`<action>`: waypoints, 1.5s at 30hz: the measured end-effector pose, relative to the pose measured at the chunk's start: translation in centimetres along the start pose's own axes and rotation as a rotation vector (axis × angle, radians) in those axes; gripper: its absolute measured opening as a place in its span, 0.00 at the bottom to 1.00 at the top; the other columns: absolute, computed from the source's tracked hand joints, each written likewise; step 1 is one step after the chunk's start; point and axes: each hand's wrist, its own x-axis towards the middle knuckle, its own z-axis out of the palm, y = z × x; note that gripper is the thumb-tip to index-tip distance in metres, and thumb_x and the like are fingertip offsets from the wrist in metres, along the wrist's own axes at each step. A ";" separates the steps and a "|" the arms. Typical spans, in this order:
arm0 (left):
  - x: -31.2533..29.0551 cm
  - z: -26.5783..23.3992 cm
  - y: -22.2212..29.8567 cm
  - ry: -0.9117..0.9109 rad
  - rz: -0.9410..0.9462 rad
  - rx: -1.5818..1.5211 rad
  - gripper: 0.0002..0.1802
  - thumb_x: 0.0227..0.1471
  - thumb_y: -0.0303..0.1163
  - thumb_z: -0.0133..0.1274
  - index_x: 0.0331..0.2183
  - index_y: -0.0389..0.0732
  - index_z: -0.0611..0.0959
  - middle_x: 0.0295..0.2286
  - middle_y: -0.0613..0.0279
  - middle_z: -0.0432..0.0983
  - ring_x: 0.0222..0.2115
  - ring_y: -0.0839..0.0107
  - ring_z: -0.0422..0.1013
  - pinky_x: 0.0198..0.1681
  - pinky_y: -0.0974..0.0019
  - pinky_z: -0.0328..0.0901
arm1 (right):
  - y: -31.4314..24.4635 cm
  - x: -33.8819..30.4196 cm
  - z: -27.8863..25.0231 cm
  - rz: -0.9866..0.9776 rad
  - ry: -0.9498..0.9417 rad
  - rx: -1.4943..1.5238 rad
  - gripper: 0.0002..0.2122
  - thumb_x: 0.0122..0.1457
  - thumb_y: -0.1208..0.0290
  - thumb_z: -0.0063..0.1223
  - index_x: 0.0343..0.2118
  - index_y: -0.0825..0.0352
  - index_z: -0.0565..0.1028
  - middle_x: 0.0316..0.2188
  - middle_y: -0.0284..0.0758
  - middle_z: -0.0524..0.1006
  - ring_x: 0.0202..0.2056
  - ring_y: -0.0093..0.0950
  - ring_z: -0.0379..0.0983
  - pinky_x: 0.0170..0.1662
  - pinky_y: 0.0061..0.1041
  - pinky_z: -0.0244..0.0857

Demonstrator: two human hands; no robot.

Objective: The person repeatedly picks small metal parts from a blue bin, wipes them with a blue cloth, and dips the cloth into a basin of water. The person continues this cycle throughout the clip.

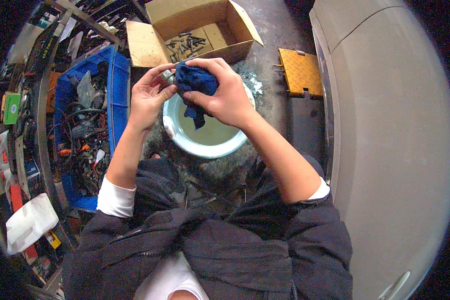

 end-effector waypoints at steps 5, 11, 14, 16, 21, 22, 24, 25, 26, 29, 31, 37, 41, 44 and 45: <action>0.1 -0.7 -0.3 0.056 -0.088 -0.013 0.25 0.58 0.24 0.64 0.56 0.35 0.78 0.45 0.61 0.79 0.44 0.74 0.76 0.53 0.69 0.71 | -0.7 0.3 -1.2 0.098 0.073 0.057 0.26 0.49 0.71 0.72 0.53 0.63 0.77 0.49 0.40 0.79 0.52 0.32 0.77 0.57 0.32 0.70; -0.6 1.7 -0.9 -0.096 -0.152 -0.011 0.22 0.69 0.32 0.50 0.62 0.40 0.72 0.40 0.67 0.69 0.42 0.74 0.75 0.47 0.70 0.71 | 0.4 0.3 -0.9 0.061 0.225 -0.101 0.24 0.49 0.71 0.72 0.52 0.64 0.78 0.46 0.41 0.79 0.49 0.34 0.78 0.55 0.33 0.72; -0.8 1.5 -1.0 -0.133 -0.281 -0.083 0.28 0.67 0.32 0.52 0.65 0.41 0.66 0.42 0.66 0.66 0.36 0.76 0.72 0.42 0.71 0.69 | -0.1 0.2 -0.6 -0.001 0.161 -0.135 0.24 0.48 0.71 0.72 0.51 0.63 0.79 0.46 0.41 0.79 0.49 0.37 0.78 0.55 0.33 0.71; -0.6 1.1 -1.0 -0.133 -0.352 -0.125 0.37 0.58 0.29 0.59 0.66 0.42 0.64 0.45 0.64 0.65 0.33 0.78 0.68 0.39 0.73 0.66 | -0.4 0.1 -0.4 0.015 0.157 -0.133 0.25 0.48 0.72 0.72 0.51 0.63 0.79 0.46 0.41 0.79 0.49 0.39 0.78 0.55 0.35 0.71; -0.8 2.1 -0.6 -0.175 -0.201 0.200 0.47 0.43 0.20 0.61 0.65 0.43 0.65 0.48 0.63 0.67 0.36 0.78 0.68 0.40 0.73 0.67 | 0.1 0.0 -0.3 0.045 0.151 -0.100 0.24 0.48 0.72 0.72 0.51 0.63 0.79 0.47 0.41 0.79 0.50 0.38 0.78 0.55 0.34 0.71; -0.7 2.0 -0.4 -0.127 -0.220 0.105 0.45 0.44 0.20 0.60 0.65 0.43 0.65 0.49 0.62 0.67 0.37 0.77 0.68 0.41 0.73 0.67 | 0.0 0.0 -0.4 0.008 0.133 -0.145 0.24 0.49 0.72 0.72 0.51 0.63 0.79 0.47 0.41 0.79 0.50 0.38 0.78 0.55 0.34 0.71; -0.2 1.2 -0.2 -0.031 -0.273 -0.236 0.46 0.43 0.16 0.50 0.66 0.39 0.62 0.52 0.55 0.68 0.42 0.70 0.70 0.50 0.65 0.70 | 0.1 0.2 -0.9 0.028 0.183 -0.142 0.24 0.49 0.72 0.71 0.51 0.63 0.78 0.48 0.41 0.79 0.50 0.37 0.78 0.55 0.33 0.72; 0.0 0.6 0.1 0.005 -0.270 -0.393 0.48 0.39 0.15 0.46 0.66 0.39 0.62 0.53 0.52 0.68 0.48 0.65 0.71 0.57 0.62 0.68 | 0.3 0.3 -1.1 0.038 0.208 -0.141 0.23 0.50 0.72 0.71 0.51 0.63 0.78 0.48 0.41 0.79 0.49 0.36 0.79 0.54 0.33 0.72; 0.0 0.6 0.1 0.005 -0.265 -0.402 0.46 0.43 0.14 0.46 0.66 0.40 0.61 0.54 0.52 0.67 0.51 0.64 0.71 0.59 0.61 0.67 | 0.7 0.3 -1.0 0.145 0.232 -0.037 0.23 0.52 0.71 0.71 0.52 0.64 0.77 0.46 0.40 0.80 0.47 0.32 0.80 0.52 0.31 0.73; -0.4 1.5 -0.1 -0.021 -0.247 -0.349 0.42 0.53 0.14 0.48 0.68 0.41 0.59 0.56 0.51 0.67 0.55 0.64 0.70 0.63 0.61 0.64 | 1.0 0.0 -0.2 0.251 0.266 0.220 0.24 0.54 0.71 0.70 0.54 0.65 0.75 0.44 0.38 0.82 0.45 0.29 0.81 0.50 0.28 0.74; -0.7 2.1 -0.5 -0.033 -0.196 -0.259 0.40 0.57 0.14 0.50 0.68 0.41 0.60 0.57 0.52 0.67 0.56 0.65 0.69 0.63 0.62 0.63 | 0.7 -0.3 0.7 0.227 0.224 0.136 0.25 0.54 0.70 0.71 0.55 0.66 0.74 0.44 0.38 0.83 0.45 0.26 0.80 0.51 0.28 0.74; -0.5 1.8 -2.0 0.024 -0.041 -0.087 0.37 0.56 0.22 0.64 0.65 0.39 0.70 0.52 0.59 0.74 0.52 0.72 0.70 0.59 0.68 0.66 | 0.7 -1.0 1.8 0.298 0.165 0.287 0.36 0.47 0.66 0.77 0.60 0.66 0.69 0.44 0.37 0.82 0.44 0.26 0.79 0.51 0.28 0.73; -0.7 1.2 -1.9 -0.043 -0.126 -0.148 0.36 0.55 0.32 0.67 0.62 0.36 0.73 0.52 0.61 0.77 0.52 0.73 0.71 0.59 0.66 0.65 | -0.3 -0.9 1.1 0.366 0.064 0.374 0.37 0.47 0.69 0.76 0.61 0.66 0.67 0.43 0.36 0.81 0.44 0.26 0.79 0.50 0.28 0.73; -0.8 1.5 -1.7 0.017 -0.057 -0.041 0.34 0.52 0.29 0.70 0.59 0.38 0.77 0.50 0.60 0.76 0.48 0.74 0.71 0.56 0.66 0.67 | -0.7 -0.9 1.2 0.407 0.058 0.439 0.34 0.50 0.71 0.73 0.60 0.65 0.68 0.43 0.36 0.82 0.44 0.25 0.79 0.49 0.27 0.74; -0.8 1.5 -1.8 0.024 -0.039 -0.035 0.32 0.53 0.28 0.69 0.59 0.38 0.78 0.49 0.61 0.77 0.47 0.74 0.72 0.55 0.67 0.69 | -0.5 -1.0 1.2 0.372 0.064 0.364 0.33 0.50 0.72 0.73 0.59 0.65 0.69 0.43 0.36 0.82 0.44 0.25 0.79 0.49 0.26 0.74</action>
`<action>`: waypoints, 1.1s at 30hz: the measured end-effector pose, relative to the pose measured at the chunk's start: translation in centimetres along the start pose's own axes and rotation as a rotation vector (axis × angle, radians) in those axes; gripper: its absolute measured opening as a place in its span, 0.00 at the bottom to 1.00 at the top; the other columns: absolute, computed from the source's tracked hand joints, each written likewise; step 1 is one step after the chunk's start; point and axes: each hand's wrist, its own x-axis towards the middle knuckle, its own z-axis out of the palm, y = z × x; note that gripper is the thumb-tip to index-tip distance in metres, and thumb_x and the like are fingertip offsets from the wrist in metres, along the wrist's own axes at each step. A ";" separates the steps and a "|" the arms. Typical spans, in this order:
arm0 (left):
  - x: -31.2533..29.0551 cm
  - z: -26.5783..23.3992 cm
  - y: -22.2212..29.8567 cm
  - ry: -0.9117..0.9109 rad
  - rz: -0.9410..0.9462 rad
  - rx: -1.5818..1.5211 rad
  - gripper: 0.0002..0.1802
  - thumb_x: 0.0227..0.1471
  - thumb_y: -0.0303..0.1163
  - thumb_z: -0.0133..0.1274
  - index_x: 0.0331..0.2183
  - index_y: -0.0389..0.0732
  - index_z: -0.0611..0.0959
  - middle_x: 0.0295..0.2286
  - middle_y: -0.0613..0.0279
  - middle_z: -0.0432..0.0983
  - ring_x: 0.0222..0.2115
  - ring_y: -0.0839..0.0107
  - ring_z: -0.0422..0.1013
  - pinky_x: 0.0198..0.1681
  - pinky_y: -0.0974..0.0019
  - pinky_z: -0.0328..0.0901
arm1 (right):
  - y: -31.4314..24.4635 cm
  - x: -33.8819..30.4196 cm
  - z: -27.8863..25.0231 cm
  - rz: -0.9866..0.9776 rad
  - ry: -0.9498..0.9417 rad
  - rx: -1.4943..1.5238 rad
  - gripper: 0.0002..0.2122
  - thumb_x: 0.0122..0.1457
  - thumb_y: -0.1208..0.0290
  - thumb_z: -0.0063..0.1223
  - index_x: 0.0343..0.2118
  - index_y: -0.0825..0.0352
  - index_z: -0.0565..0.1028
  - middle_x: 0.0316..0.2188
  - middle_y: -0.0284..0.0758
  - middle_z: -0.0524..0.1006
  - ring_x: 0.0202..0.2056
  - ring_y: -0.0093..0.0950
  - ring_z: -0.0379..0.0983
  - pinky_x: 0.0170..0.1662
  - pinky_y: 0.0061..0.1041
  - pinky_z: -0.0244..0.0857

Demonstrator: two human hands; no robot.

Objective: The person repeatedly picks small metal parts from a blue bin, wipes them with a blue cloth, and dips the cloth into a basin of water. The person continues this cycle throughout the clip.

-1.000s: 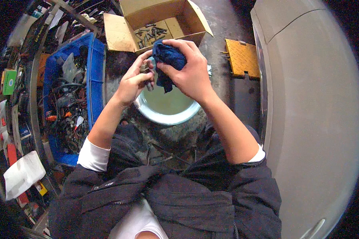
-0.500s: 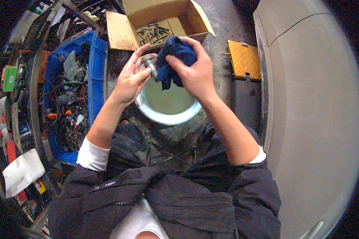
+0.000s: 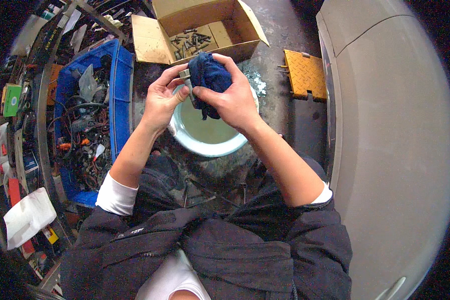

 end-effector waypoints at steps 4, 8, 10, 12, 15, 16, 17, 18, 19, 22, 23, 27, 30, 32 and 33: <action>0.0 0.1 1.1 0.057 -0.167 -0.032 0.26 0.56 0.26 0.65 0.56 0.37 0.79 0.45 0.61 0.81 0.42 0.75 0.76 0.48 0.68 0.73 | 0.2 -0.2 0.4 -0.079 0.047 -0.144 0.27 0.50 0.74 0.70 0.55 0.65 0.74 0.43 0.37 0.82 0.45 0.27 0.80 0.50 0.28 0.74; 0.3 0.1 1.4 0.155 -0.145 -0.018 0.20 0.60 0.25 0.61 0.54 0.37 0.81 0.43 0.60 0.83 0.40 0.73 0.79 0.44 0.68 0.76 | 0.9 0.0 0.6 -0.314 0.064 -0.363 0.25 0.47 0.76 0.69 0.52 0.65 0.77 0.45 0.42 0.81 0.47 0.36 0.80 0.55 0.33 0.72; 0.6 -0.5 1.7 0.241 -0.142 -0.089 0.18 0.60 0.24 0.61 0.52 0.36 0.80 0.44 0.56 0.83 0.42 0.72 0.79 0.46 0.66 0.76 | 0.3 -0.3 0.6 -0.430 -0.037 -0.460 0.24 0.44 0.76 0.68 0.49 0.65 0.79 0.46 0.44 0.80 0.49 0.42 0.79 0.56 0.36 0.71; 0.7 -1.0 1.7 0.260 -0.154 -0.089 0.20 0.59 0.25 0.63 0.53 0.36 0.79 0.44 0.56 0.83 0.43 0.71 0.79 0.47 0.66 0.76 | -0.2 -0.7 1.0 -0.427 -0.046 -0.511 0.25 0.44 0.77 0.68 0.50 0.65 0.79 0.45 0.44 0.80 0.49 0.42 0.79 0.56 0.36 0.71; 0.6 -0.9 1.8 0.178 -0.236 -0.024 0.26 0.57 0.26 0.64 0.56 0.37 0.78 0.45 0.55 0.82 0.44 0.71 0.78 0.48 0.68 0.75 | 0.1 -0.3 0.7 -0.225 0.056 -0.368 0.25 0.47 0.75 0.69 0.52 0.64 0.78 0.44 0.43 0.81 0.46 0.36 0.80 0.53 0.32 0.73; 0.5 -0.7 1.9 0.140 -0.222 -0.022 0.27 0.57 0.25 0.65 0.57 0.37 0.77 0.45 0.55 0.82 0.44 0.71 0.78 0.48 0.68 0.75 | 0.6 -0.1 0.6 -0.138 0.059 -0.268 0.24 0.49 0.74 0.69 0.52 0.65 0.78 0.44 0.43 0.82 0.45 0.33 0.81 0.51 0.30 0.73; 0.4 -0.3 2.3 0.102 -0.208 -0.020 0.28 0.57 0.25 0.65 0.58 0.38 0.77 0.46 0.55 0.82 0.45 0.71 0.78 0.49 0.68 0.75 | 0.6 -0.1 0.6 -0.098 0.069 -0.222 0.24 0.49 0.74 0.69 0.53 0.65 0.77 0.44 0.43 0.82 0.45 0.32 0.81 0.51 0.30 0.74; 0.3 0.0 2.5 0.064 -0.195 -0.018 0.30 0.56 0.25 0.65 0.59 0.38 0.76 0.46 0.55 0.82 0.45 0.71 0.78 0.49 0.68 0.75 | 0.6 -0.1 0.6 -0.057 0.080 -0.175 0.24 0.50 0.74 0.69 0.53 0.65 0.77 0.44 0.42 0.82 0.45 0.31 0.81 0.51 0.30 0.74; 0.4 0.0 2.2 0.050 -0.167 -0.014 0.31 0.57 0.23 0.64 0.61 0.39 0.75 0.48 0.54 0.81 0.45 0.72 0.78 0.49 0.68 0.75 | 0.7 0.0 0.5 -0.055 0.096 -0.184 0.24 0.50 0.74 0.69 0.53 0.66 0.77 0.44 0.42 0.82 0.45 0.32 0.81 0.51 0.30 0.74; 0.4 0.0 2.0 0.058 -0.202 0.005 0.28 0.57 0.20 0.62 0.59 0.39 0.77 0.48 0.55 0.81 0.44 0.73 0.78 0.49 0.69 0.75 | 1.0 0.1 0.2 -0.130 0.127 -0.274 0.24 0.50 0.74 0.68 0.53 0.66 0.78 0.45 0.43 0.81 0.46 0.35 0.80 0.52 0.32 0.73; 0.3 0.0 2.0 0.082 -0.201 -0.001 0.27 0.58 0.20 0.61 0.59 0.39 0.77 0.47 0.55 0.82 0.44 0.72 0.79 0.49 0.68 0.75 | 0.9 0.0 0.3 -0.209 0.123 -0.348 0.24 0.50 0.74 0.68 0.53 0.65 0.78 0.46 0.43 0.80 0.47 0.37 0.80 0.53 0.33 0.73; 0.4 -0.4 1.2 0.157 -0.181 -0.060 0.25 0.59 0.18 0.59 0.58 0.38 0.78 0.46 0.55 0.82 0.43 0.72 0.79 0.48 0.68 0.76 | -0.5 -0.4 0.4 -0.359 -0.005 -0.572 0.24 0.46 0.78 0.67 0.50 0.59 0.81 0.49 0.43 0.77 0.50 0.42 0.78 0.55 0.36 0.72; 0.9 -1.6 0.6 0.125 -0.171 -0.108 0.23 0.59 0.19 0.58 0.56 0.36 0.80 0.45 0.56 0.83 0.44 0.73 0.79 0.49 0.70 0.75 | -0.5 -0.4 0.3 -0.445 -0.069 -0.614 0.26 0.40 0.78 0.65 0.47 0.53 0.83 0.48 0.44 0.77 0.47 0.46 0.78 0.54 0.39 0.73; 0.9 -1.9 1.0 0.051 -0.164 -0.149 0.22 0.59 0.20 0.59 0.55 0.36 0.80 0.45 0.57 0.83 0.44 0.74 0.78 0.50 0.70 0.74 | -0.9 -0.2 -0.1 -0.437 -0.089 -0.603 0.25 0.41 0.79 0.65 0.47 0.54 0.83 0.47 0.44 0.77 0.47 0.45 0.78 0.53 0.39 0.74; 0.8 -1.5 1.4 0.077 -0.213 -0.216 0.21 0.58 0.21 0.61 0.54 0.36 0.82 0.44 0.59 0.83 0.43 0.76 0.78 0.50 0.70 0.74 | -1.1 -0.1 -0.3 -0.413 -0.016 -0.550 0.25 0.42 0.79 0.66 0.47 0.55 0.82 0.47 0.43 0.78 0.48 0.44 0.78 0.54 0.37 0.73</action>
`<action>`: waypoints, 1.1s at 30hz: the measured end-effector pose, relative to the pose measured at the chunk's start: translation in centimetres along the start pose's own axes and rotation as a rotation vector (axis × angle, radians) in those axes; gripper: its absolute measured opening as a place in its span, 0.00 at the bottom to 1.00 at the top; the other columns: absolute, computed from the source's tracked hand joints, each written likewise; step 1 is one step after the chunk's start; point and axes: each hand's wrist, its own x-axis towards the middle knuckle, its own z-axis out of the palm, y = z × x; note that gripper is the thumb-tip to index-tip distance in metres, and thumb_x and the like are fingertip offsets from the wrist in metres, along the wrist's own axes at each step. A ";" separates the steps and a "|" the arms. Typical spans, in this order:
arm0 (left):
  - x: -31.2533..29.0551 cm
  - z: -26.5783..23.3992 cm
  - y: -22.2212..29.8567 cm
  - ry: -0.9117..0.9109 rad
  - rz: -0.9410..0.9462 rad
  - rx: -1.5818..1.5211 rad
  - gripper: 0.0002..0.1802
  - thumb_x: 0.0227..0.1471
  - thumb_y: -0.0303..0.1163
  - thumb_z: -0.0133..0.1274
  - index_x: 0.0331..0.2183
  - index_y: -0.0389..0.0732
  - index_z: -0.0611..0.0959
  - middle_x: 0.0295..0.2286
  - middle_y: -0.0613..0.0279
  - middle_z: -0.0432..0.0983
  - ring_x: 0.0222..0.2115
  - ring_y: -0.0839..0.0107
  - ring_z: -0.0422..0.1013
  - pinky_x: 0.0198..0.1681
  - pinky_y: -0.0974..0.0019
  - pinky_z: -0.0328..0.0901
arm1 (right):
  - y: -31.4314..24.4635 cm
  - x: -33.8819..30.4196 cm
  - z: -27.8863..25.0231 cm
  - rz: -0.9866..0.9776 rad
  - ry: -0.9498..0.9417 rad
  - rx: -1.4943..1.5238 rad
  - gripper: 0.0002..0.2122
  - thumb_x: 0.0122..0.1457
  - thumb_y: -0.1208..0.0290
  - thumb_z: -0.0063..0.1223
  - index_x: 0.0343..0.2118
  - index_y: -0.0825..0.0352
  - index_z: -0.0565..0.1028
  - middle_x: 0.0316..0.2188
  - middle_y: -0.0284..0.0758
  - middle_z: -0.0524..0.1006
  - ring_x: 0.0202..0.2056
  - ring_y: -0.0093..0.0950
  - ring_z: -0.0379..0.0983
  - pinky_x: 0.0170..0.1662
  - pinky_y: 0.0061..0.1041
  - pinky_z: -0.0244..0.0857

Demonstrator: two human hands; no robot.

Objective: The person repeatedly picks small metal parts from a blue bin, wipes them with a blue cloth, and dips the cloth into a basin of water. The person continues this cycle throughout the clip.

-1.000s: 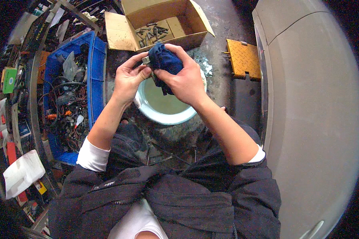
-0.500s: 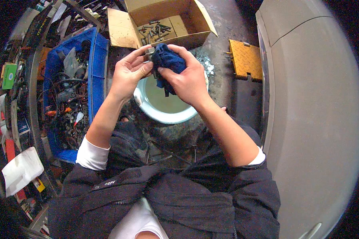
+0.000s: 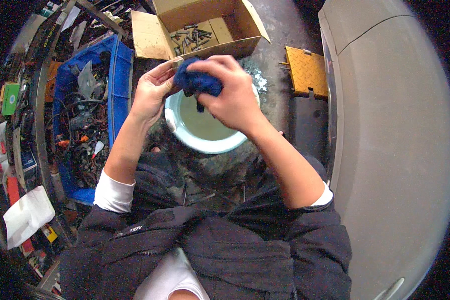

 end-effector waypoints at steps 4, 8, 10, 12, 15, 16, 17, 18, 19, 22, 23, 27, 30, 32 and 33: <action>-0.4 0.9 -1.3 -0.048 -0.028 0.060 0.20 0.56 0.22 0.64 0.51 0.38 0.84 0.41 0.64 0.83 0.38 0.77 0.77 0.45 0.68 0.77 | 0.4 0.3 0.1 0.016 0.119 0.026 0.24 0.45 0.77 0.66 0.50 0.59 0.80 0.46 0.45 0.77 0.48 0.45 0.78 0.54 0.37 0.73; -0.6 0.5 -1.8 0.023 -0.075 -0.020 0.18 0.56 0.21 0.63 0.49 0.37 0.84 0.40 0.62 0.84 0.39 0.74 0.79 0.45 0.67 0.77 | 0.6 0.4 -0.4 0.034 -0.103 0.050 0.24 0.48 0.76 0.67 0.51 0.62 0.79 0.48 0.41 0.77 0.50 0.38 0.77 0.57 0.33 0.70; -0.5 -0.5 -1.9 -0.003 -0.029 -0.059 0.16 0.56 0.20 0.63 0.48 0.36 0.84 0.40 0.62 0.84 0.40 0.73 0.79 0.45 0.67 0.77 | 1.2 1.0 -1.6 0.024 -0.246 0.108 0.24 0.49 0.77 0.68 0.52 0.64 0.78 0.49 0.39 0.78 0.52 0.35 0.76 0.58 0.31 0.68; 0.0 -0.3 -0.6 0.012 0.022 -0.060 0.13 0.55 0.22 0.65 0.44 0.37 0.85 0.39 0.62 0.84 0.38 0.74 0.79 0.44 0.68 0.76 | 0.7 1.0 -2.0 0.000 -0.256 0.051 0.24 0.49 0.78 0.68 0.52 0.65 0.78 0.49 0.39 0.78 0.52 0.34 0.76 0.58 0.31 0.68; 0.3 -0.4 -0.3 -0.022 0.040 0.024 0.13 0.52 0.25 0.69 0.40 0.39 0.84 0.37 0.64 0.84 0.36 0.76 0.78 0.44 0.69 0.75 | 0.9 0.5 -1.1 0.055 -0.128 0.121 0.24 0.50 0.78 0.67 0.53 0.65 0.77 0.49 0.39 0.78 0.52 0.33 0.76 0.57 0.31 0.69; 0.1 -0.1 -0.8 -0.026 0.039 0.044 0.14 0.51 0.26 0.70 0.40 0.39 0.84 0.36 0.65 0.84 0.36 0.77 0.78 0.43 0.70 0.75 | 0.9 0.3 -0.9 0.116 -0.080 0.165 0.25 0.50 0.77 0.67 0.54 0.65 0.77 0.49 0.39 0.78 0.52 0.33 0.76 0.57 0.31 0.69; 0.1 0.2 -1.0 -0.029 0.038 0.062 0.14 0.51 0.26 0.70 0.39 0.40 0.84 0.36 0.66 0.84 0.36 0.77 0.78 0.43 0.70 0.74 | 0.8 0.3 -0.6 0.176 -0.032 0.208 0.25 0.51 0.77 0.67 0.54 0.64 0.77 0.49 0.39 0.78 0.52 0.33 0.76 0.57 0.31 0.69; 0.1 0.2 -1.3 -0.068 0.030 0.076 0.15 0.50 0.28 0.71 0.39 0.39 0.83 0.35 0.67 0.83 0.36 0.78 0.77 0.43 0.71 0.74 | 1.0 0.1 -0.2 0.139 -0.023 0.219 0.26 0.51 0.77 0.67 0.56 0.64 0.75 0.49 0.39 0.78 0.51 0.32 0.77 0.56 0.31 0.70; 0.1 0.1 -1.3 -0.050 0.034 0.054 0.16 0.50 0.28 0.71 0.39 0.39 0.83 0.34 0.67 0.83 0.35 0.78 0.77 0.43 0.72 0.74 | 0.9 0.2 -0.2 0.114 -0.034 0.189 0.25 0.49 0.77 0.67 0.54 0.63 0.77 0.48 0.40 0.78 0.50 0.36 0.77 0.56 0.32 0.70; -0.3 0.2 -0.9 0.029 0.011 -0.011 0.18 0.51 0.32 0.71 0.41 0.39 0.83 0.33 0.69 0.82 0.33 0.79 0.76 0.42 0.72 0.73 | 1.0 0.6 -0.3 0.004 -0.112 0.117 0.24 0.44 0.76 0.66 0.49 0.61 0.81 0.47 0.43 0.78 0.48 0.42 0.79 0.55 0.35 0.72; -0.1 -0.1 -0.8 0.036 0.016 -0.006 0.18 0.51 0.33 0.71 0.42 0.39 0.82 0.33 0.68 0.81 0.33 0.79 0.76 0.41 0.72 0.73 | 1.0 0.6 -0.6 -0.013 -0.160 0.069 0.24 0.45 0.76 0.66 0.49 0.61 0.81 0.47 0.43 0.78 0.48 0.42 0.79 0.55 0.35 0.72; 0.3 -0.8 -0.3 0.035 0.012 -0.008 0.21 0.53 0.35 0.69 0.47 0.40 0.80 0.36 0.68 0.81 0.35 0.77 0.77 0.40 0.71 0.74 | 0.5 0.7 -1.1 -0.006 -0.163 -0.007 0.24 0.44 0.77 0.66 0.49 0.59 0.81 0.48 0.44 0.78 0.49 0.42 0.79 0.55 0.37 0.73; 0.0 0.1 -0.4 -0.041 0.029 0.065 0.23 0.55 0.31 0.67 0.51 0.39 0.79 0.41 0.65 0.81 0.40 0.74 0.79 0.43 0.69 0.76 | 0.7 0.9 -0.8 0.054 0.057 0.085 0.26 0.43 0.78 0.66 0.50 0.56 0.81 0.48 0.44 0.78 0.50 0.44 0.78 0.55 0.39 0.73; -0.2 0.9 -1.0 -0.061 0.072 0.077 0.24 0.55 0.29 0.67 0.52 0.38 0.79 0.43 0.64 0.81 0.41 0.73 0.78 0.43 0.68 0.77 | 0.3 0.7 -0.7 -0.067 0.007 -0.010 0.26 0.43 0.78 0.66 0.50 0.56 0.80 0.49 0.45 0.77 0.50 0.45 0.78 0.55 0.39 0.73; -0.2 1.1 -1.3 -0.071 0.094 0.082 0.25 0.55 0.28 0.67 0.53 0.38 0.79 0.44 0.63 0.81 0.41 0.73 0.78 0.44 0.67 0.77 | 0.0 0.6 -0.7 -0.127 -0.019 -0.057 0.26 0.43 0.78 0.66 0.50 0.56 0.80 0.50 0.45 0.76 0.50 0.45 0.78 0.55 0.39 0.73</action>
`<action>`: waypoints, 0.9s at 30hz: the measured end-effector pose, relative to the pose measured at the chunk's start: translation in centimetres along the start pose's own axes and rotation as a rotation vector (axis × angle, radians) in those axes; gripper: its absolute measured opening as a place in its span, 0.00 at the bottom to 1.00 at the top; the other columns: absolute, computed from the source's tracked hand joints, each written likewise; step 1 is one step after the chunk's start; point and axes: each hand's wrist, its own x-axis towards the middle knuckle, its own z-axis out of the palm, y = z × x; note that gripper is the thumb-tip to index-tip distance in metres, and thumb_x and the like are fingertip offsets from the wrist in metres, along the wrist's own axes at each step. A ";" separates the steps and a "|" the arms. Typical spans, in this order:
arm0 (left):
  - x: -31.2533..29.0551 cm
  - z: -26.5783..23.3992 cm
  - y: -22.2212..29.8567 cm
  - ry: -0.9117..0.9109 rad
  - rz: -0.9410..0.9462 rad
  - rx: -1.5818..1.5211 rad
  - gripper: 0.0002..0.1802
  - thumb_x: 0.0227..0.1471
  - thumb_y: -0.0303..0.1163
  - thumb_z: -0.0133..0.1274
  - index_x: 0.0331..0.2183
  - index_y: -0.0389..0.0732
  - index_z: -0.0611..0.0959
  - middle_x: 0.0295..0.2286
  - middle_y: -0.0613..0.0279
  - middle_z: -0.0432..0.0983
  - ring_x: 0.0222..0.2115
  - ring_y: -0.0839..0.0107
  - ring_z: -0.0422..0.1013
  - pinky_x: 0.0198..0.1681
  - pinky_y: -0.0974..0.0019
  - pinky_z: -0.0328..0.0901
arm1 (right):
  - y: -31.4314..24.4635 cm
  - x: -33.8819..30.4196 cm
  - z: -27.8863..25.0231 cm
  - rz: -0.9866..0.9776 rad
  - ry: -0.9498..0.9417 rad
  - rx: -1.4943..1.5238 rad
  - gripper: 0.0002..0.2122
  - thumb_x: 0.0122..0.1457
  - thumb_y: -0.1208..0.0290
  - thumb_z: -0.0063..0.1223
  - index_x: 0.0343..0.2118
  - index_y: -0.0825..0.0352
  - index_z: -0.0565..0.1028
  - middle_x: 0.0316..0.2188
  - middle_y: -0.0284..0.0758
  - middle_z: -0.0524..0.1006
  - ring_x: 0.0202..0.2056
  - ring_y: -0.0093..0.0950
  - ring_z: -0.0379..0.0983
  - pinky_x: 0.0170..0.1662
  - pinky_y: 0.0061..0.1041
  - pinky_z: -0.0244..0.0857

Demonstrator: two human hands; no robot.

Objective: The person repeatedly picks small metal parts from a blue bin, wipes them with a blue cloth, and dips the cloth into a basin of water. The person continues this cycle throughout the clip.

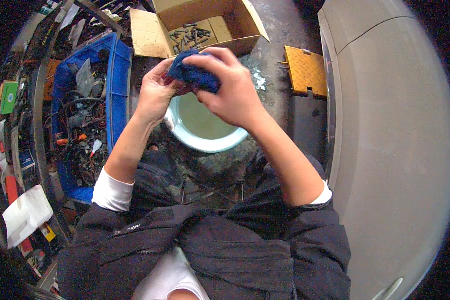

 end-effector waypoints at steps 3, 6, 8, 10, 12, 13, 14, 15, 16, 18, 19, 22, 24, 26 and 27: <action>0.3 -1.0 0.2 0.064 -0.009 0.065 0.22 0.54 0.23 0.66 0.50 0.37 0.81 0.40 0.63 0.82 0.38 0.75 0.78 0.44 0.67 0.78 | -0.2 -0.1 -0.6 0.048 -0.170 -0.052 0.26 0.43 0.77 0.66 0.50 0.55 0.80 0.52 0.43 0.75 0.50 0.47 0.77 0.55 0.42 0.73; 0.6 -2.6 1.0 0.129 -0.075 0.143 0.19 0.53 0.25 0.68 0.46 0.35 0.80 0.36 0.60 0.82 0.36 0.72 0.80 0.43 0.68 0.78 | 0.5 0.0 -1.4 0.023 -0.282 -0.176 0.26 0.43 0.78 0.66 0.49 0.51 0.80 0.53 0.40 0.74 0.48 0.47 0.79 0.52 0.42 0.76; 1.0 -2.3 0.7 0.255 -0.031 -0.030 0.19 0.54 0.29 0.68 0.43 0.36 0.78 0.34 0.59 0.81 0.35 0.69 0.81 0.42 0.67 0.79 | 0.3 -0.2 -1.8 0.039 -0.291 -0.273 0.26 0.43 0.81 0.67 0.48 0.51 0.81 0.54 0.40 0.74 0.47 0.48 0.80 0.51 0.41 0.77; 0.8 -2.1 0.9 0.218 -0.093 -0.106 0.18 0.55 0.32 0.67 0.41 0.37 0.76 0.33 0.60 0.80 0.35 0.67 0.81 0.43 0.66 0.79 | 0.8 -0.6 -2.0 -0.031 -0.313 -0.294 0.26 0.42 0.81 0.67 0.47 0.50 0.81 0.61 0.38 0.70 0.46 0.47 0.80 0.50 0.39 0.78; 0.6 -1.6 1.0 0.191 -0.112 -0.165 0.18 0.55 0.33 0.67 0.41 0.37 0.76 0.33 0.59 0.81 0.35 0.68 0.81 0.43 0.66 0.79 | 0.5 -0.7 -2.5 -0.102 -0.370 -0.302 0.26 0.42 0.81 0.67 0.47 0.49 0.82 0.65 0.36 0.66 0.47 0.46 0.81 0.50 0.38 0.78; 0.5 -1.8 0.9 0.140 -0.112 -0.110 0.19 0.54 0.35 0.68 0.41 0.38 0.76 0.33 0.59 0.81 0.35 0.69 0.81 0.43 0.66 0.78 | 0.6 -0.7 -2.1 -0.131 -0.373 -0.317 0.25 0.42 0.81 0.67 0.45 0.49 0.82 0.69 0.35 0.61 0.47 0.44 0.81 0.48 0.38 0.79; 0.4 -1.7 0.8 0.127 -0.120 -0.092 0.19 0.54 0.35 0.68 0.41 0.38 0.76 0.33 0.60 0.81 0.34 0.70 0.81 0.43 0.67 0.78 | 0.6 -0.7 -1.8 -0.136 -0.395 -0.337 0.25 0.42 0.81 0.67 0.45 0.49 0.82 0.69 0.35 0.62 0.47 0.44 0.81 0.48 0.38 0.79; 0.3 -1.5 0.7 0.114 -0.128 -0.073 0.20 0.53 0.36 0.69 0.41 0.38 0.76 0.33 0.60 0.81 0.34 0.70 0.80 0.42 0.67 0.78 | 0.5 -0.6 -1.6 -0.140 -0.418 -0.357 0.25 0.42 0.80 0.67 0.45 0.49 0.82 0.69 0.35 0.62 0.48 0.43 0.81 0.47 0.38 0.79; 0.2 -1.5 0.6 0.102 -0.136 -0.054 0.20 0.53 0.37 0.69 0.40 0.39 0.77 0.33 0.61 0.81 0.34 0.71 0.80 0.42 0.68 0.77 | 0.5 -0.6 -1.5 -0.146 -0.440 -0.376 0.25 0.42 0.80 0.67 0.45 0.49 0.82 0.69 0.36 0.62 0.48 0.43 0.81 0.46 0.38 0.79; 0.3 -1.6 0.6 0.104 -0.134 0.098 0.22 0.50 0.37 0.72 0.40 0.40 0.77 0.34 0.62 0.82 0.34 0.73 0.79 0.42 0.70 0.75 | 1.4 -1.0 -1.0 -0.210 -0.442 -0.429 0.25 0.42 0.78 0.67 0.47 0.50 0.80 0.67 0.36 0.64 0.47 0.41 0.80 0.46 0.38 0.78; 0.4 -1.8 0.7 0.097 -0.136 0.180 0.22 0.50 0.37 0.72 0.40 0.40 0.77 0.34 0.62 0.81 0.35 0.72 0.79 0.43 0.70 0.75 | 1.8 -1.1 -0.8 -0.209 -0.455 -0.433 0.27 0.41 0.78 0.66 0.48 0.50 0.79 0.67 0.36 0.64 0.45 0.40 0.80 0.45 0.38 0.78; 0.4 -2.3 1.0 0.040 -0.130 0.246 0.25 0.49 0.34 0.73 0.45 0.39 0.77 0.36 0.59 0.82 0.38 0.73 0.79 0.44 0.71 0.74 | 1.7 -0.9 -0.8 -0.140 -0.484 -0.364 0.27 0.40 0.78 0.65 0.48 0.51 0.79 0.64 0.37 0.68 0.44 0.40 0.80 0.47 0.39 0.77; 0.3 -1.4 1.8 -0.006 -0.080 0.194 0.29 0.50 0.30 0.72 0.50 0.39 0.76 0.39 0.56 0.82 0.41 0.72 0.78 0.47 0.70 0.73 | 1.9 -0.8 -1.0 -0.069 -0.430 -0.262 0.26 0.41 0.78 0.65 0.48 0.53 0.80 0.61 0.38 0.72 0.46 0.42 0.80 0.49 0.39 0.76; -0.1 -0.1 2.9 -0.038 0.015 0.110 0.33 0.51 0.27 0.71 0.56 0.40 0.73 0.43 0.53 0.81 0.46 0.70 0.77 0.51 0.67 0.72 | 2.5 -0.4 -0.9 -0.006 -0.309 -0.122 0.25 0.41 0.78 0.65 0.47 0.56 0.81 0.57 0.39 0.75 0.48 0.45 0.79 0.52 0.39 0.75; -0.2 0.0 3.0 -0.085 0.068 0.067 0.38 0.53 0.23 0.67 0.62 0.41 0.68 0.47 0.50 0.79 0.50 0.67 0.76 0.56 0.64 0.69 | 2.4 -0.2 -1.1 0.081 -0.295 -0.045 0.24 0.41 0.77 0.67 0.46 0.59 0.82 0.52 0.41 0.78 0.50 0.45 0.78 0.56 0.38 0.73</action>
